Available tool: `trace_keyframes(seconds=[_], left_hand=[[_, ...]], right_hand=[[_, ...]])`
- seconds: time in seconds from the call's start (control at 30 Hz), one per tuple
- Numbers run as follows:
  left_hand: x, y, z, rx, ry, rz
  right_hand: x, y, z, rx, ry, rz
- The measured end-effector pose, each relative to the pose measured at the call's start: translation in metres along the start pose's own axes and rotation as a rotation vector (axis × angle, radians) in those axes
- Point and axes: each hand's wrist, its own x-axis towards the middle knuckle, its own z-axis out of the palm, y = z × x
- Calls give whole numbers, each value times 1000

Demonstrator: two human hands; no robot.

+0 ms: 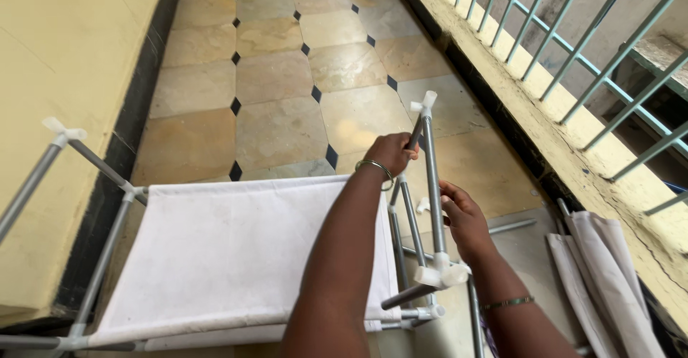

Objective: The person assembles a shoe rack by sliding fabric shelves onto rods and connecting the rods with plastic joints by hand.

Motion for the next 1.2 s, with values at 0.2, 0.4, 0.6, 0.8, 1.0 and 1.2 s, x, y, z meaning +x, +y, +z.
trace_keyframes(seconds=[0.2,0.4,0.6,0.8,1.0,1.2], left_hand=[[-5,-18,-1,233,53,-118],[-45,-77,6,332,111,-30],[-53,-74,3,389,202,-15],[-58,-80,-1,355,159,-45],[-59,-82,3,330,128,-10],[-131,-65,8,214,445,47]], right_hand=[[66,-21,35,-195,-91,-251],[66,-66,83,-817,70,-268],[109,-40,79,-476,-248,-346],[126,-35,70,-538,-266,-217],[114,-26,71,-426,-233,-170],[35,-58,23,-73,-184,-206]])
